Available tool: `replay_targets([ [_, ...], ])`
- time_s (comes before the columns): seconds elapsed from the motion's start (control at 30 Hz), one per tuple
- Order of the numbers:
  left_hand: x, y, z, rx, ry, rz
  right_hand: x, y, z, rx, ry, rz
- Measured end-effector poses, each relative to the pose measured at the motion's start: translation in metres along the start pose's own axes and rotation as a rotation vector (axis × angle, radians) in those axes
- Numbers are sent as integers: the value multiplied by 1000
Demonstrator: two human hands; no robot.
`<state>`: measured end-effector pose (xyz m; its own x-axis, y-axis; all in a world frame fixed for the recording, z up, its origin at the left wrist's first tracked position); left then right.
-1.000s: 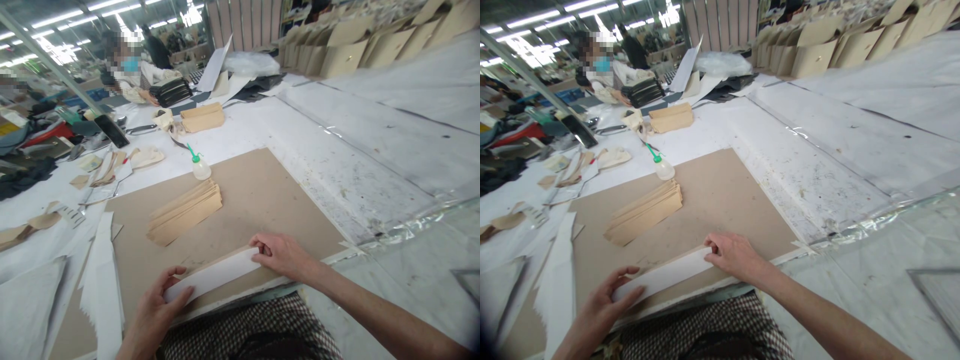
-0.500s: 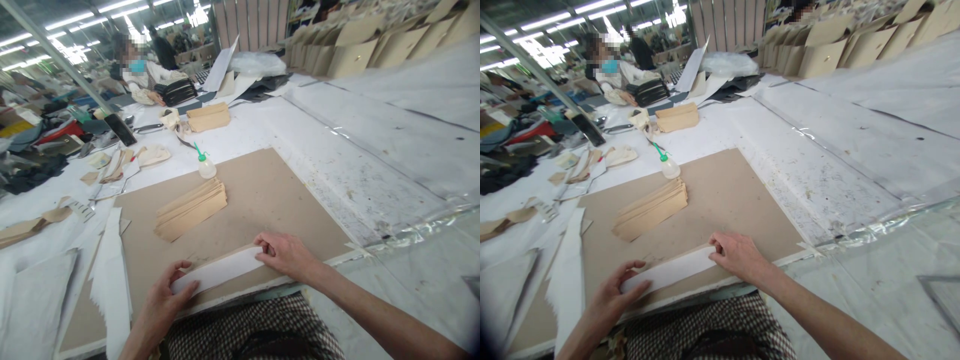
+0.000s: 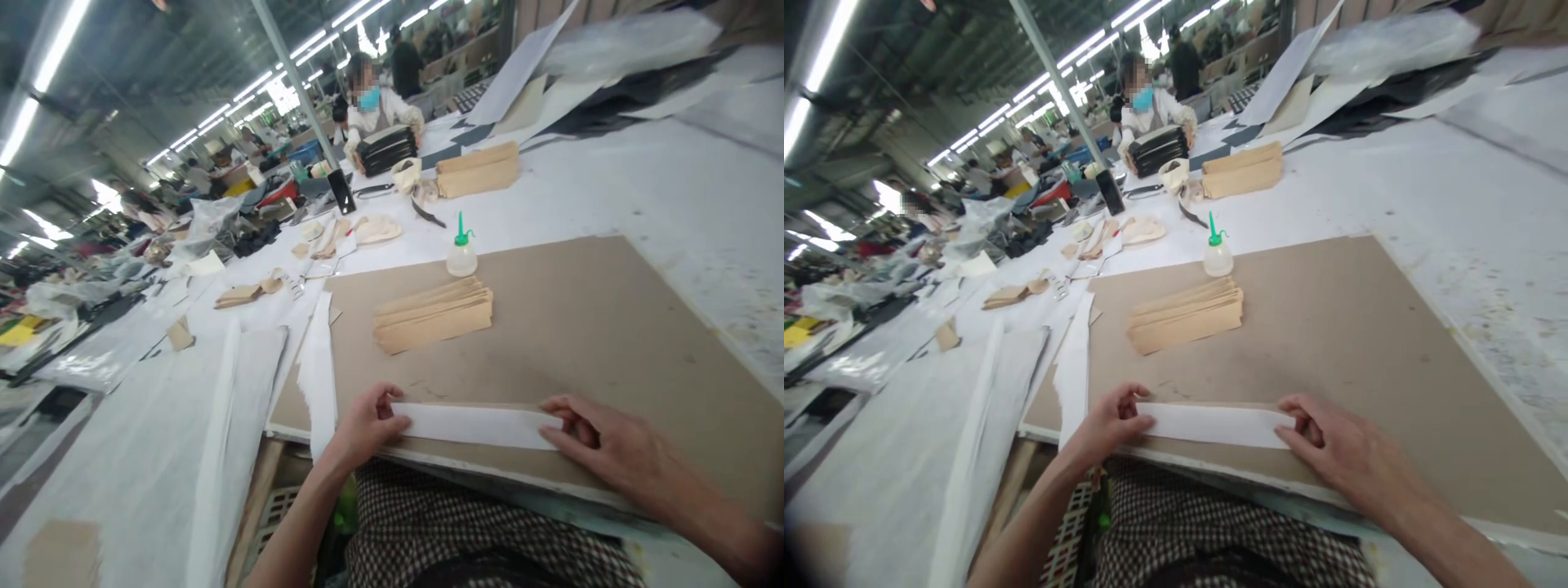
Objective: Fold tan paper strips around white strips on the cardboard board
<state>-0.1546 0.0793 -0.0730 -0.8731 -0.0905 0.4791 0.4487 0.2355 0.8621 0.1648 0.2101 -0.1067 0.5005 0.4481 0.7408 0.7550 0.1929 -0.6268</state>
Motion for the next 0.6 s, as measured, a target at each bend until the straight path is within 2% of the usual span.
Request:
replay_targets([
  [0.6, 0, 1, -1, -19, 9, 117, 4, -3, 1, -24, -38, -19],
])
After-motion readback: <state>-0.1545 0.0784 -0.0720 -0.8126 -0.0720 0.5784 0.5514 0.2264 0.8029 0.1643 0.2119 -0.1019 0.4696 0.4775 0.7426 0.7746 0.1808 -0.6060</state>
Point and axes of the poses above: each hand's wrist, its own z-axis towards the middle knuckle, its own x-axis out of the back of the hand, y = z × x, the point moved 4 cm from there along z, towards the middle knuckle, and after that the axes turned 9 degrees about -x, right-handed, at the moved point
